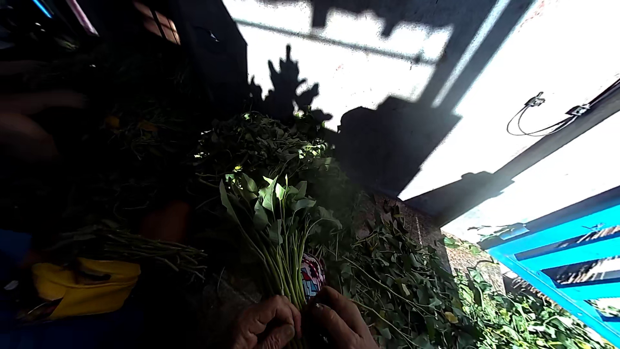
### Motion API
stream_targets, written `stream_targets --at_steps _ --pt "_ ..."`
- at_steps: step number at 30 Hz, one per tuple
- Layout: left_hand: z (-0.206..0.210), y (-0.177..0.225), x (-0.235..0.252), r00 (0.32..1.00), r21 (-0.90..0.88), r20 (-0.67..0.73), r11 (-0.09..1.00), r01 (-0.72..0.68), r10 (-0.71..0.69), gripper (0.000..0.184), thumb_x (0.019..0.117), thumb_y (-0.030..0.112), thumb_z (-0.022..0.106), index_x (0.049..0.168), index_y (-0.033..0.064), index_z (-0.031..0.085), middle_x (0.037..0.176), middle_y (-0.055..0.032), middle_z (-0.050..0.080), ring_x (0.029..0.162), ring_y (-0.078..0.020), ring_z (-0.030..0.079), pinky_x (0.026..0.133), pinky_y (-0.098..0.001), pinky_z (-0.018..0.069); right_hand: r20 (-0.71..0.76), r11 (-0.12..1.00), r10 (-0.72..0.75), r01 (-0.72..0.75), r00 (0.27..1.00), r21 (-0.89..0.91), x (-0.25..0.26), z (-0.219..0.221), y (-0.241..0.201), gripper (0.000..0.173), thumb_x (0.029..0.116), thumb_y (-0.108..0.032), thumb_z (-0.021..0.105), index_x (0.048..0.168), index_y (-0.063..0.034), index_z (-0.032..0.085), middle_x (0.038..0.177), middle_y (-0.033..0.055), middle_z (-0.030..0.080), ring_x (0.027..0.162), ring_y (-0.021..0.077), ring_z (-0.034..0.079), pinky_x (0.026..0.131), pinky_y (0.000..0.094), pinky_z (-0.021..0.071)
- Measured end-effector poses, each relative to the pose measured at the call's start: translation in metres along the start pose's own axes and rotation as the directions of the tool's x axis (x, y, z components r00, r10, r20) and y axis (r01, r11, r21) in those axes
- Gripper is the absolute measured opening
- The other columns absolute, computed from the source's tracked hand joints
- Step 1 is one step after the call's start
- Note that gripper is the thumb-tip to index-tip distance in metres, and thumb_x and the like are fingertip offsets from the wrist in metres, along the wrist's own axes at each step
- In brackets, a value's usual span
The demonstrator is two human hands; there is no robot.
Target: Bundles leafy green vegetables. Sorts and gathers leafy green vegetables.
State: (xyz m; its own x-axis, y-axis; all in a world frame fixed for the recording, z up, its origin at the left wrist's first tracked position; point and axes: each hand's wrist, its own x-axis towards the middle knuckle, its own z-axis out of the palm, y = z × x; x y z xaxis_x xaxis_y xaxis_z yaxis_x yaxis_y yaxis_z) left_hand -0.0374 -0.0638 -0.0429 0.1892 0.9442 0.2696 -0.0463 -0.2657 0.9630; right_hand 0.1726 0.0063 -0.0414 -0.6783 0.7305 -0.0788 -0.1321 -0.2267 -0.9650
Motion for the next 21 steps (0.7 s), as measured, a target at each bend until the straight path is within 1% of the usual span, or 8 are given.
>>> stream_targets --at_steps 1,3,8,12,16,17,19,21 --pt "0.0 -0.001 0.0 1.0 0.0 -0.003 1.0 -0.006 0.006 0.009 0.103 0.005 0.055 0.102 0.003 0.064 0.103 -0.0088 0.067 0.073 -0.0073 0.061 0.06 -0.0214 0.051 -0.005 1.0 -0.006 0.006 1.0 -0.011 0.0 0.0 -0.001 0.017 0.1049 -0.01 0.041 0.105 -0.0022 0.056 0.082 0.0025 0.062 0.07 0.009 0.059 0.062 0.0272 0.0505" --pt "0.001 -0.001 0.0 1.0 -0.005 -0.014 1.0 -0.007 0.007 0.009 0.1025 0.005 0.055 0.101 0.0033 0.064 0.102 -0.0079 0.067 0.075 -0.0071 0.061 0.063 -0.0214 0.0512 -0.019 0.999 -0.006 0.005 1.0 -0.036 -0.001 0.001 -0.002 0.016 0.1048 -0.01 0.042 0.105 -0.002 0.057 0.082 0.0024 0.062 0.071 0.0091 0.06 0.064 0.0274 0.0514" --pt "0.001 0.0 0.001 1.0 -0.011 -0.029 1.0 0.007 -0.007 0.008 0.1019 0.005 0.056 0.101 0.0042 0.064 0.101 -0.007 0.068 0.078 -0.0073 0.062 0.065 -0.0217 0.0512 -0.039 0.998 -0.009 0.006 0.999 -0.064 -0.002 0.0 -0.006 0.016 0.1044 -0.009 0.043 0.104 -0.0024 0.058 0.081 0.0007 0.062 0.07 0.0071 0.059 0.063 0.0254 0.0505" --pt "0.002 -0.002 0.0 0.999 -0.027 -0.039 1.0 0.003 -0.004 0.008 0.1017 0.005 0.056 0.1 0.0048 0.064 0.101 -0.0064 0.067 0.078 -0.0074 0.061 0.064 -0.0215 0.0508 -0.037 0.998 -0.003 0.001 0.999 -0.058 -0.003 -0.001 -0.004 0.017 0.1044 -0.01 0.042 0.104 -0.0026 0.058 0.082 0.0008 0.062 0.071 0.0078 0.059 0.063 0.0261 0.0505" --pt "0.003 -0.003 -0.001 0.999 -0.036 -0.046 0.999 -0.016 0.015 0.008 0.1016 0.004 0.056 0.1 0.0048 0.064 0.101 -0.0069 0.067 0.082 -0.009 0.063 0.068 -0.0232 0.0529 -0.04 0.999 0.028 -0.03 0.999 -0.04 -0.003 -0.004 -0.002 0.018 0.1052 -0.012 0.043 0.104 -0.0028 0.058 0.081 0.001 0.061 0.068 0.0082 0.057 0.059 0.0261 0.0477" --pt "0.003 -0.004 -0.001 0.999 -0.037 -0.049 0.999 -0.021 0.019 0.008 0.1015 0.004 0.056 0.1 0.0045 0.064 0.101 -0.0073 0.068 0.085 -0.0105 0.064 0.071 -0.0249 0.0539 -0.041 0.998 0.04 -0.041 0.998 -0.036 -0.001 -0.005 0.0 0.019 0.1049 -0.012 0.042 0.103 -0.0029 0.058 0.081 0.0011 0.06 0.068 0.0087 0.056 0.059 0.0264 0.0477" --pt "0.004 -0.006 -0.002 0.998 -0.018 -0.051 1.0 -0.025 0.024 0.008 0.1011 0.003 0.056 0.099 0.0034 0.063 0.1 -0.008 0.068 0.087 -0.0122 0.065 0.074 -0.0268 0.0549 -0.045 0.997 0.081 -0.081 0.996 -0.008 0.003 -0.006 0.002 0.019 0.1041 -0.013 0.043 0.102 -0.0031 0.06 0.081 0.0022 0.062 0.071 0.0104 0.059 0.063 0.0286 0.0506" --pt "0.009 -0.005 -0.005 0.998 0.063 -0.05 0.997 -0.033 0.036 0.007 0.1001 0.001 0.056 0.097 0.0 0.063 0.099 -0.0113 0.068 0.09 -0.0151 0.067 0.078 -0.0297 0.0564 -0.048 0.99 0.142 -0.142 0.989 0.014 0.01 -0.006 -0.001 0.018 0.103 -0.013 0.046 0.098 -0.0041 0.06 0.078 0.0021 0.062 0.07 0.0104 0.059 0.063 0.0289 0.0509"
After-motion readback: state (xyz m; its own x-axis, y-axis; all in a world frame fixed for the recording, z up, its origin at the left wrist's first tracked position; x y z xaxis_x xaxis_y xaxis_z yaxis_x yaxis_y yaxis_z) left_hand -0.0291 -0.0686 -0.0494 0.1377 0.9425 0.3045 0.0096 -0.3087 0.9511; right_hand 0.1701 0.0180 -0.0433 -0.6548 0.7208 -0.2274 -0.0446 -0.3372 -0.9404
